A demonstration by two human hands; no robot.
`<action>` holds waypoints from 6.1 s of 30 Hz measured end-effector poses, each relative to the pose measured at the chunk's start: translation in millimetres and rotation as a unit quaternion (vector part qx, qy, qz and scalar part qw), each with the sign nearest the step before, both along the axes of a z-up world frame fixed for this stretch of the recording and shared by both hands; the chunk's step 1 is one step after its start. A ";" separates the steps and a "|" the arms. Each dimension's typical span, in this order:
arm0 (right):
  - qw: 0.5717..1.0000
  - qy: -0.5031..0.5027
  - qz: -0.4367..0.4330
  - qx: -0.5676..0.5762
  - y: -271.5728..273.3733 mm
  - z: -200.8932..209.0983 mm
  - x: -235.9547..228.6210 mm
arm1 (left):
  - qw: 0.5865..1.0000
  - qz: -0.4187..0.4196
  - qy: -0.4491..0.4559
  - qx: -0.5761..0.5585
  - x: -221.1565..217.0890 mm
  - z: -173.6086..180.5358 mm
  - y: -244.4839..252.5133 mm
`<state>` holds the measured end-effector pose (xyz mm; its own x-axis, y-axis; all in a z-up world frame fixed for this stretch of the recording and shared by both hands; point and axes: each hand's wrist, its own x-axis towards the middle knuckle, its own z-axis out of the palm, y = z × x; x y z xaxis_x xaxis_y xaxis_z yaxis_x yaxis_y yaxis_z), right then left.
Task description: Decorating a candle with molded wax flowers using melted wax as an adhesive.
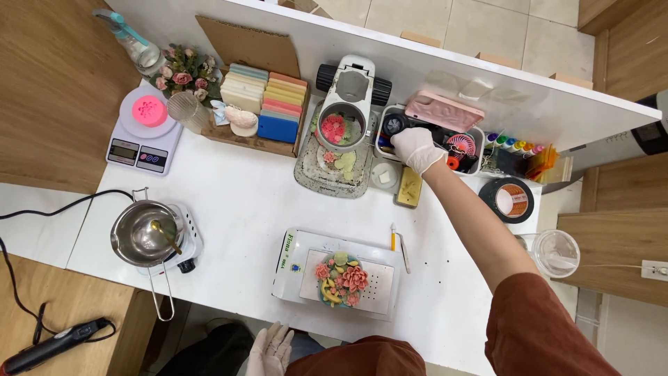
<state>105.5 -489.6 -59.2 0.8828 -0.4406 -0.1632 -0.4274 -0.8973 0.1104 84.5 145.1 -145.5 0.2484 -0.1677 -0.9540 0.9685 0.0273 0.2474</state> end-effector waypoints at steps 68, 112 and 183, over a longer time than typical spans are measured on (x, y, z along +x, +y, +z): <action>0.861 -0.302 -0.316 0.260 127.4 -3.4 31.9 | 0.999 0.021 -0.022 -0.010 4.5 104.6 -44.6; 0.742 -0.436 -0.357 0.362 120.5 -35.1 7.6 | 0.999 0.023 -0.030 -0.009 -4.4 118.8 -47.8; 0.748 -0.393 -0.325 0.424 150.2 -42.1 1.8 | 0.998 0.035 -0.041 -0.035 -9.1 119.8 -49.2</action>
